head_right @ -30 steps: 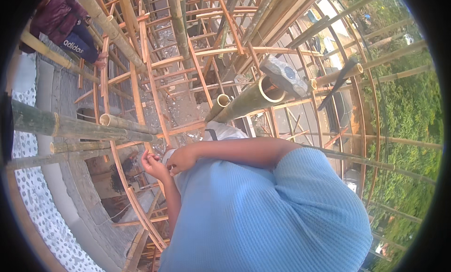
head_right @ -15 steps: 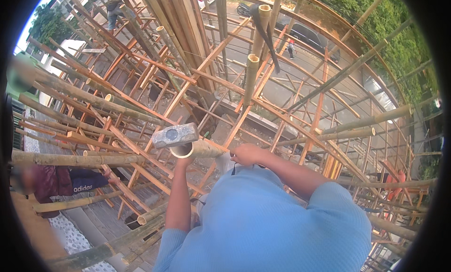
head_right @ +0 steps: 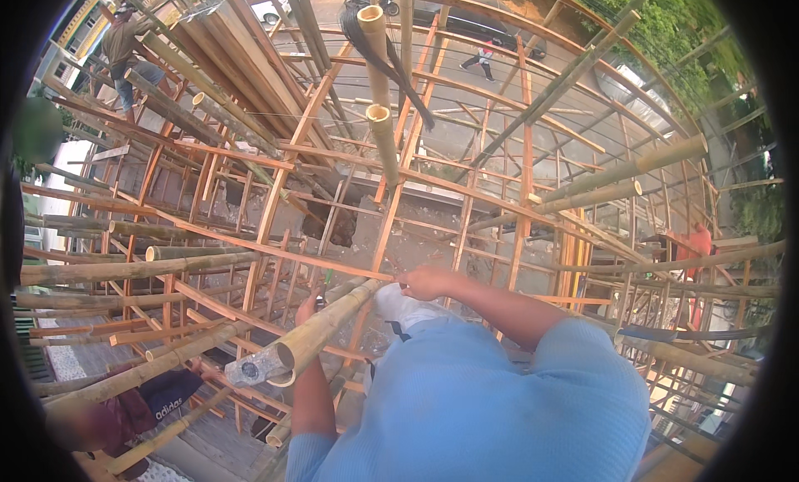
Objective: The person assembles a bamboo scaffolding structure by tying bamboo poles together with wire. They use pliers to twist and secure the wire around the joints of the poles.
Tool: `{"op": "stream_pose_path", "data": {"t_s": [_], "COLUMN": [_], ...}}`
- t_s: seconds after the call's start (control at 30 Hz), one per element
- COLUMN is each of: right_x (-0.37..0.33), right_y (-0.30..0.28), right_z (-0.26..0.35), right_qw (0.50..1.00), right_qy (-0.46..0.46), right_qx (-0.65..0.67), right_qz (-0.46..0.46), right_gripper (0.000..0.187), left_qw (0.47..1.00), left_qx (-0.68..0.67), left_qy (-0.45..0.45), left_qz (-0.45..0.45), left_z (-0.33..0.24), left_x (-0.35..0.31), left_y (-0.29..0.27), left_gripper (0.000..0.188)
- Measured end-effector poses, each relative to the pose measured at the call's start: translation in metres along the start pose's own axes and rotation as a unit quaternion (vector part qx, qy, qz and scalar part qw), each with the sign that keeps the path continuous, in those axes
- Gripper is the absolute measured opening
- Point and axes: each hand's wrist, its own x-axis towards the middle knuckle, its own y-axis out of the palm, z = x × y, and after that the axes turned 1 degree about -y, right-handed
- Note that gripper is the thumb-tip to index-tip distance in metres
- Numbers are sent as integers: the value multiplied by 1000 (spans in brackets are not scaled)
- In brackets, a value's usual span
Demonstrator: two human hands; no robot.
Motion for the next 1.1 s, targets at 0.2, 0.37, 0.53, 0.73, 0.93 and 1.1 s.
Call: {"op": "stream_pose_path", "data": {"t_s": [0.2, 0.37, 0.53, 0.73, 0.93, 1.1], "right_x": [53, 57, 31, -11, -30, 3], "right_y": [-21, -22, 40, 66, 66, 131], "right_z": [2, 7, 19, 47, 197, 254], "right_qw": [998, 995, 995, 989, 927, 874], "right_qy": [-57, -15, -85, -127, -368, -466], "right_qx": [-10, -62, -33, 16, -67, -138], "right_qz": [23, -83, -29, 68, -31, 4], "right_gripper": [30, 32, 24, 19, 45, 78], "left_qw": [999, 997, 982, 899, 815, 664], "left_qx": [-32, 10, -72, -296, -328, -509], "left_qy": [-13, 19, -12, -129, -156, -211], "left_qz": [-24, -77, -173, -295, -452, -506], "left_z": [21, -23, 9, -35, -75, -111], "left_x": [-2, -7, -9, -39, -172, -270], "left_y": [18, 0, 23, 14, -55, -82], "left_gripper": [43, 32, 32, 33, 36, 30]}}
